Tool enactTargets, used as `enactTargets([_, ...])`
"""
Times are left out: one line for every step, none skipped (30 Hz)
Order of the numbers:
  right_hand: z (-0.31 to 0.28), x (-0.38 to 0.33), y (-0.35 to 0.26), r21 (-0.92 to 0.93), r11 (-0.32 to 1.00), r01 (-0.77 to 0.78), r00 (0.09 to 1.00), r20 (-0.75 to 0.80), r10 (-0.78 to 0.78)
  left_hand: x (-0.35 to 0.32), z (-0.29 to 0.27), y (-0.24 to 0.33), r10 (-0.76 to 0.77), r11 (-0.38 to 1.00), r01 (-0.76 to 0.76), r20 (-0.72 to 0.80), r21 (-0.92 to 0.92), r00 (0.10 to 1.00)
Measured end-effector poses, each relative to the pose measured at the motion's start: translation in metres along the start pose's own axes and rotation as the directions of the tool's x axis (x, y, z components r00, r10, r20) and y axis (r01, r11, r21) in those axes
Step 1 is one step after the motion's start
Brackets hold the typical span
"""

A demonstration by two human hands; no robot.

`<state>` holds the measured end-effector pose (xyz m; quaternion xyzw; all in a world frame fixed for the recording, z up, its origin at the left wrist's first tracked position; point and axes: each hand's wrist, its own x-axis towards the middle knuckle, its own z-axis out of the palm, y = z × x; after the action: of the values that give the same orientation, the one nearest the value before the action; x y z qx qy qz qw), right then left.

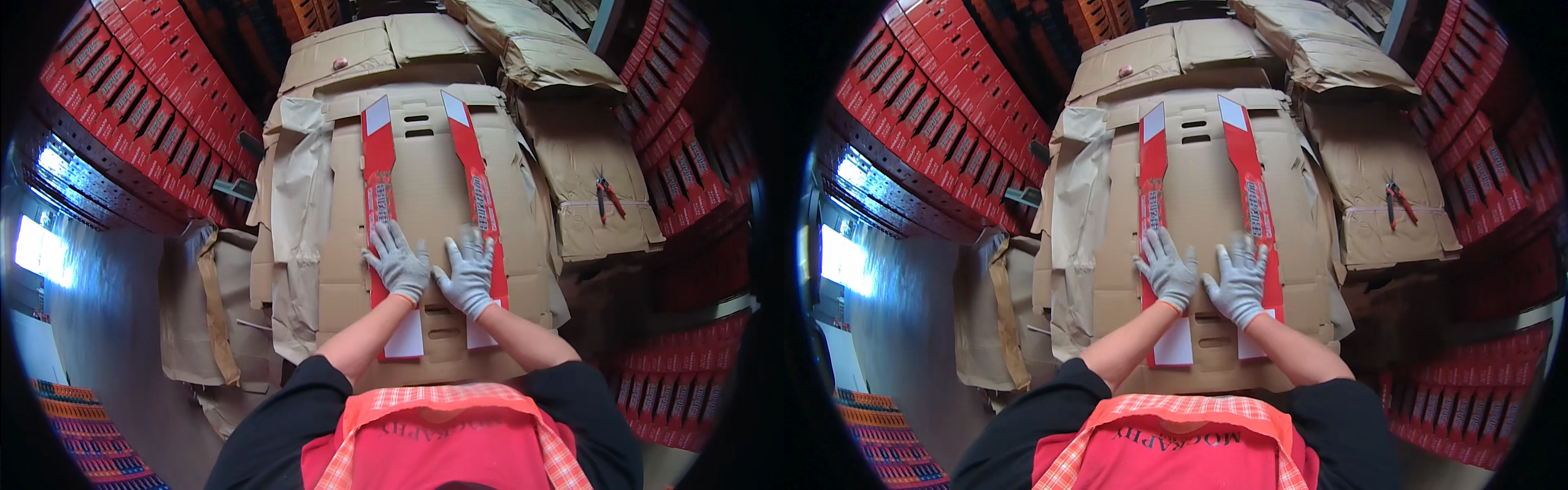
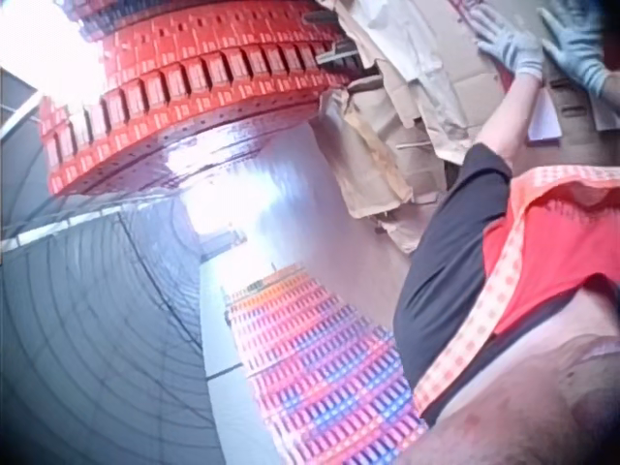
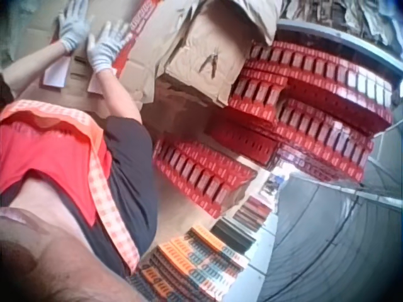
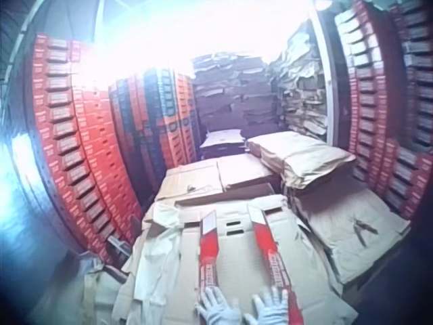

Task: The person assembles flat cardboard boxes into three-dimensional containers. They fold the flaps and tuck the tabs into slots to form the box structure. The person handles multiple boxes one at a time and places the finished boxes into a stack.

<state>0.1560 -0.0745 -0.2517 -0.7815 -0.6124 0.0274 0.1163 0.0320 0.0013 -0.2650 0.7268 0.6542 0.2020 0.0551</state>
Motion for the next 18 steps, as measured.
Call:
enactTargets([-0.003,0.002,0.008,0.109,0.985,0.133,0.988,-0.097,-0.122,0.005,0.007,-0.008,0.028,0.995,-0.026,0.016,-0.099,0.999])
enactTargets([-0.008,0.002,0.022,0.186,0.962,0.199,0.978,-0.103,-0.182,0.008,0.005,-0.026,0.054,0.978,-0.051,0.012,-0.201,0.998])
enactTargets([-0.025,0.006,0.048,0.274,0.880,0.388,0.912,-0.253,-0.323,0.013,-0.009,-0.056,0.162,0.928,-0.168,-0.047,-0.331,0.986])
enactTargets([-0.043,0.009,0.074,0.662,0.648,0.378,0.923,-0.328,-0.203,0.024,-0.030,-0.088,0.219,0.847,-0.238,-0.097,-0.476,0.971])
enactTargets([-0.067,0.010,0.107,0.628,0.662,0.409,0.894,-0.420,-0.153,0.025,-0.058,-0.122,0.419,0.797,-0.493,-0.268,-0.349,0.868])
enactTargets([-0.093,0.005,0.139,0.340,0.848,0.406,0.833,-0.520,-0.190,0.022,-0.088,-0.150,0.555,0.735,-0.638,-0.335,-0.230,0.761])
enactTargets([-0.115,0.000,0.162,0.124,0.883,0.453,0.764,-0.565,-0.313,0.019,-0.113,-0.168,0.761,0.612,-0.786,-0.205,-0.085,0.615])
enactTargets([-0.130,-0.009,0.176,-0.141,0.849,0.508,0.716,-0.478,-0.508,0.014,-0.135,-0.177,0.889,0.458,-0.889,-0.029,0.024,0.457])
enactTargets([-0.138,-0.012,0.181,-0.246,0.714,0.656,0.683,-0.209,-0.700,0.010,-0.149,-0.175,0.963,0.248,-0.966,0.093,0.079,0.254])
enactTargets([-0.144,-0.016,0.181,-0.279,0.512,0.812,0.521,-0.048,-0.852,0.008,-0.158,-0.165,0.929,0.262,-0.965,0.272,-0.007,0.250])
enactTargets([-0.145,-0.018,0.173,-0.142,0.542,0.829,0.555,0.085,-0.827,0.011,-0.160,-0.147,0.909,0.264,-0.959,0.361,-0.106,0.210])
enactTargets([-0.142,-0.017,0.161,-0.020,0.522,0.853,0.518,0.156,-0.841,0.016,-0.160,-0.127,0.895,0.290,-0.937,0.403,-0.195,0.193])
enactTargets([-0.139,-0.013,0.147,0.074,0.558,0.826,0.532,0.223,-0.817,0.019,-0.160,-0.109,0.912,0.302,-0.939,0.338,-0.163,0.234])
enactTargets([-0.137,-0.008,0.135,0.151,0.570,0.807,0.569,0.058,-0.821,0.024,-0.163,-0.095,0.894,0.402,-0.894,0.297,-0.198,0.336])
enactTargets([-0.137,-0.003,0.122,0.221,0.624,0.750,0.653,-0.097,-0.751,0.032,-0.167,-0.084,0.862,0.494,-0.835,0.261,-0.241,0.435])
enactTargets([-0.139,0.000,0.114,0.297,0.671,0.680,0.733,-0.242,-0.636,0.037,-0.171,-0.075,0.777,0.626,-0.736,0.292,-0.259,0.558])
enactTargets([-0.143,0.003,0.106,0.351,0.695,0.628,0.773,-0.382,-0.507,0.038,-0.175,-0.071,0.747,0.603,-0.696,-0.030,-0.389,0.664])
enactTargets([-0.151,0.001,0.102,0.416,0.694,0.588,0.794,-0.463,-0.395,0.035,-0.182,-0.070,0.641,0.644,-0.635,-0.152,-0.427,0.752])
